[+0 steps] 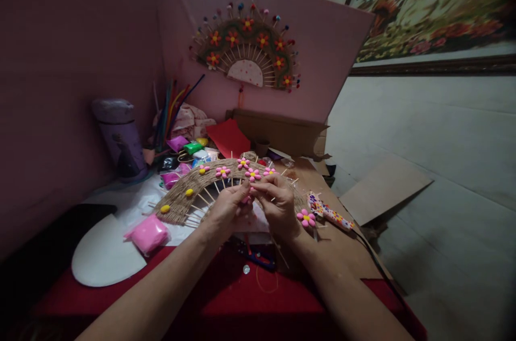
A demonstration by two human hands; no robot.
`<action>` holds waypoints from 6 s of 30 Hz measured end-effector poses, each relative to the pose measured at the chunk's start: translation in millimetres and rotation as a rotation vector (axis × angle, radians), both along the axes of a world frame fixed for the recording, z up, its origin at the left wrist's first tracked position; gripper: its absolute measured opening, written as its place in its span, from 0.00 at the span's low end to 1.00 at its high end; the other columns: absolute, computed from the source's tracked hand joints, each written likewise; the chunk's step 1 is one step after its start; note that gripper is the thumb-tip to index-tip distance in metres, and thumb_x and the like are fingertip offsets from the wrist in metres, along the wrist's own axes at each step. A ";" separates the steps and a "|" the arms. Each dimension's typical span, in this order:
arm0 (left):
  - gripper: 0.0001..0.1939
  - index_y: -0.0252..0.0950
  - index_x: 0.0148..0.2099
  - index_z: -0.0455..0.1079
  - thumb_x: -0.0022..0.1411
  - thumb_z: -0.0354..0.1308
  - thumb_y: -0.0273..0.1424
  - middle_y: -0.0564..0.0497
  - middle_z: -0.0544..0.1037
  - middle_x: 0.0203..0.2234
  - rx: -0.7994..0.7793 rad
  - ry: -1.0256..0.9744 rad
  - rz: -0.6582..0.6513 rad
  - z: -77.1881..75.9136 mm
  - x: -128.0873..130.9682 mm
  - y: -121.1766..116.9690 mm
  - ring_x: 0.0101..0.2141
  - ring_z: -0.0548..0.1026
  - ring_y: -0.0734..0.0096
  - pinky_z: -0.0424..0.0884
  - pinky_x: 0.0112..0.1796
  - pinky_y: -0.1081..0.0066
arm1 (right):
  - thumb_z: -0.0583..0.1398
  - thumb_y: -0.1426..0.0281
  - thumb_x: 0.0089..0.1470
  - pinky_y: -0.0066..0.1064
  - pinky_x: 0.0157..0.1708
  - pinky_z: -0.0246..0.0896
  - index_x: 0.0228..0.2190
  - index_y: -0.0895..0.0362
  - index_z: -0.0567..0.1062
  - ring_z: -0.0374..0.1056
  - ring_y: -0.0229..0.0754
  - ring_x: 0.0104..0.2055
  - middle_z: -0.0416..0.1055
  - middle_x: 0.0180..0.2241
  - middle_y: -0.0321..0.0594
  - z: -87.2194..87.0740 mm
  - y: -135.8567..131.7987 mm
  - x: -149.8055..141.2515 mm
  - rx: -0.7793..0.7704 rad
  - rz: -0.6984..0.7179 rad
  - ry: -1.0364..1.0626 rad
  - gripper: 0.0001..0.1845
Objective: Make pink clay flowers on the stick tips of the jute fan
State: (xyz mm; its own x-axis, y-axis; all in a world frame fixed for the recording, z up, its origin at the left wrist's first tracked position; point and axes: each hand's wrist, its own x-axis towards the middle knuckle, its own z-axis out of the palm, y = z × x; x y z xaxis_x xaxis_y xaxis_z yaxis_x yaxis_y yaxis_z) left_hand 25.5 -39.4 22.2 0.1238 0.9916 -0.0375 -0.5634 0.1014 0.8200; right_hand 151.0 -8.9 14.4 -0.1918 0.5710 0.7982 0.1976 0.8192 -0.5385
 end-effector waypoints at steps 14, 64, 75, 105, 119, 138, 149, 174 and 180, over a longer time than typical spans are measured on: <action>0.18 0.31 0.22 0.64 0.45 0.67 0.38 0.59 0.56 0.13 0.087 -0.047 0.015 0.1 0.6 0.8 0.15 0.52 0.86 0.45 0.17 0.80 | 0.56 0.74 0.55 0.33 0.42 0.63 0.42 0.49 0.76 0.64 0.39 0.42 0.66 0.38 0.40 -2.9 1.2 1.8 0.037 0.061 -0.060 0.15; 0.15 0.32 0.29 0.68 0.49 0.64 0.40 0.61 0.58 0.10 0.061 -0.036 -0.011 1.3 -2.7 -2.1 0.10 0.48 0.87 0.39 0.11 0.80 | 0.56 0.74 0.55 0.34 0.39 0.65 0.39 0.51 0.76 0.66 0.39 0.40 0.67 0.36 0.39 -0.9 -3.6 3.3 0.148 -0.159 0.050 0.11; 0.14 0.32 0.31 0.69 0.48 0.66 0.36 0.62 0.58 0.10 0.064 -0.039 0.050 -1.5 -2.1 -0.3 0.09 0.49 0.88 0.41 0.11 0.80 | 0.56 0.74 0.55 0.34 0.38 0.66 0.39 0.52 0.76 0.66 0.40 0.40 0.67 0.36 0.40 -0.4 -4.5 4.1 0.144 -0.168 0.042 0.11; 0.13 0.30 0.29 0.67 0.48 0.66 0.34 0.58 0.67 0.16 0.086 -0.070 0.006 5.4 -1.5 -3.4 0.10 0.51 0.90 0.41 0.11 0.81 | 0.56 0.75 0.55 0.35 0.40 0.65 0.38 0.52 0.75 0.66 0.40 0.40 0.67 0.36 0.40 -1.5 -3.3 3.8 0.171 -0.154 0.032 0.11; 0.16 0.34 0.27 0.64 0.43 0.68 0.36 0.63 0.56 0.10 0.071 -0.049 -0.040 -0.6 -3.3 -1.5 0.10 0.48 0.87 0.39 0.11 0.81 | 0.56 0.76 0.54 0.37 0.42 0.65 0.38 0.52 0.75 0.66 0.41 0.42 0.67 0.37 0.40 -2.4 -2.8 4.4 0.181 -0.142 0.006 0.11; 0.13 0.30 0.33 0.70 0.49 0.65 0.35 0.58 0.65 0.16 0.074 -0.079 0.011 0.6 -2.2 0.0 0.10 0.51 0.89 0.40 0.10 0.81 | 0.56 0.77 0.54 0.35 0.42 0.65 0.38 0.53 0.75 0.65 0.40 0.42 0.66 0.37 0.40 -0.7 -4.8 3.9 0.179 -0.120 -0.003 0.12; 0.14 0.31 0.28 0.67 0.49 0.65 0.36 0.61 0.59 0.11 0.090 -0.041 -0.002 2.3 -2.2 -1.9 0.10 0.48 0.89 0.41 0.11 0.82 | 0.56 0.77 0.54 0.35 0.40 0.66 0.38 0.52 0.75 0.66 0.41 0.41 0.66 0.37 0.41 -1.2 -4.8 3.4 0.171 -0.108 0.006 0.12; 0.21 0.33 0.24 0.63 0.46 0.63 0.46 0.59 0.60 0.10 0.083 0.091 0.061 1.6 -0.1 -3.6 0.09 0.50 0.87 0.40 0.11 0.81 | 0.59 0.76 0.52 0.31 0.37 0.66 0.34 0.52 0.75 0.67 0.39 0.39 0.67 0.35 0.38 -3.2 -1.4 1.8 0.131 -0.022 -0.024 0.08; 0.23 0.33 0.23 0.62 0.44 0.65 0.47 0.60 0.59 0.09 0.099 0.093 0.092 0.8 1.0 -2.7 0.09 0.49 0.88 0.41 0.11 0.81 | 0.60 0.75 0.52 0.31 0.37 0.67 0.36 0.53 0.75 0.67 0.39 0.38 0.68 0.35 0.39 -1.1 -2.5 1.4 0.140 -0.028 -0.039 0.09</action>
